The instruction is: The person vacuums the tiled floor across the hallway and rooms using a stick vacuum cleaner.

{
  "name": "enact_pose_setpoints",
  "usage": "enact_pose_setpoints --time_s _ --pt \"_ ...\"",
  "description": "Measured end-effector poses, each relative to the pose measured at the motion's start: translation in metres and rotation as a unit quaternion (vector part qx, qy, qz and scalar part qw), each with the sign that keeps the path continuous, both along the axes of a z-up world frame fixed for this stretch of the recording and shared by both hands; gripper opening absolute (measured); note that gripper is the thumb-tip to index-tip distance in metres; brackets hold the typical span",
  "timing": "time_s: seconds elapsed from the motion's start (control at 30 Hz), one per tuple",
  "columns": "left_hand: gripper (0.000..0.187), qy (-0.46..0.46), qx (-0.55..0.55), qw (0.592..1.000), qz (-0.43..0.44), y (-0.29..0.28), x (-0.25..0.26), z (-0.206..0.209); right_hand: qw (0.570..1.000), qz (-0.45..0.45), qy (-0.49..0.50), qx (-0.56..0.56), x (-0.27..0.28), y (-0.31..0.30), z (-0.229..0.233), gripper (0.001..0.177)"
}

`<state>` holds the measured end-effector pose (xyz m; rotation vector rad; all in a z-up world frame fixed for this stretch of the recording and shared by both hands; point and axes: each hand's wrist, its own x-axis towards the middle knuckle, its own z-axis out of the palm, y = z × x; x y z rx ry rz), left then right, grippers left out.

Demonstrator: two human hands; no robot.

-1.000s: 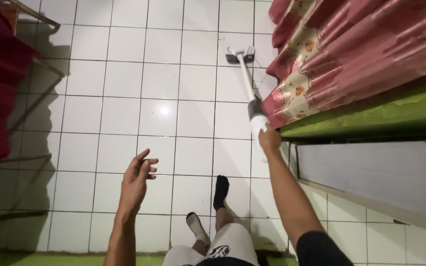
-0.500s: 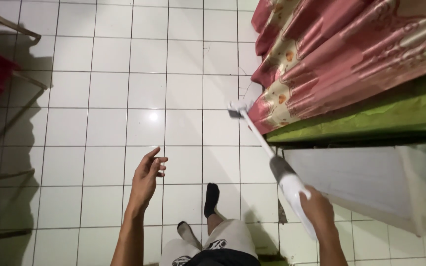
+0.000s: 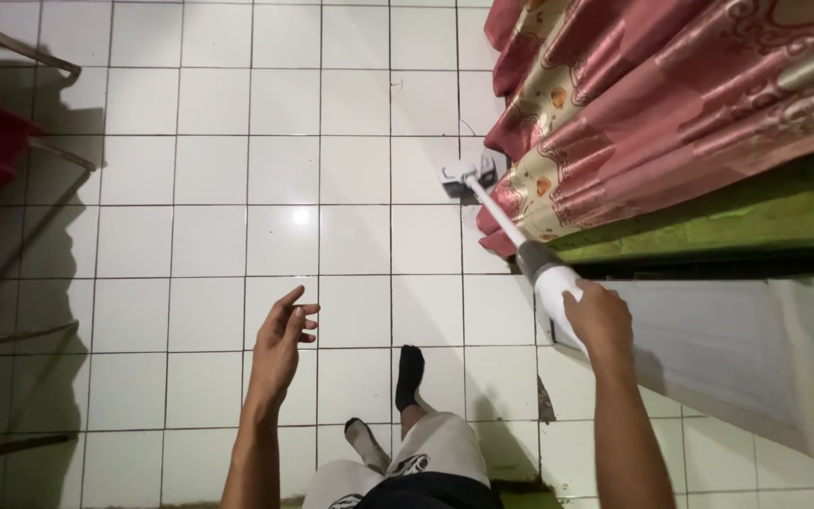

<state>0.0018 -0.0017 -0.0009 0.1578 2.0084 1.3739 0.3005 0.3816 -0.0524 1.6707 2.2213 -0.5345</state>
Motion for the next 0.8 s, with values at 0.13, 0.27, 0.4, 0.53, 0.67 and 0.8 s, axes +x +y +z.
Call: enact_pose_setpoints --time_s 0.13,0.27,0.4,0.53,0.67,0.8 --pt "0.055 0.003 0.013 1.000 -0.007 -0.011 0.005 0.001 0.994 -0.007 0.112 0.008 0.018 0.014 -0.088 0.050" --pt "0.055 0.001 -0.011 1.000 -0.010 -0.028 0.013 0.007 0.968 -0.134 0.196 -0.080 0.002 -0.031 -0.159 0.055" --pt "0.054 0.006 -0.001 1.000 -0.016 -0.053 0.020 0.011 0.966 -0.109 0.216 -0.097 -0.015 -0.097 -0.137 0.052" --pt "0.054 0.003 0.009 1.000 -0.022 -0.080 0.030 0.012 0.973 -0.089 0.166 -0.131 0.001 -0.157 -0.077 0.054" --pt "0.053 0.002 0.034 0.999 -0.029 -0.113 0.042 0.012 0.979 -0.063 0.106 -0.163 0.036 -0.219 -0.004 0.056" --pt "0.052 0.001 0.077 0.997 -0.027 -0.154 0.057 0.005 0.979 -0.049 0.023 -0.196 0.065 -0.277 0.059 0.058"
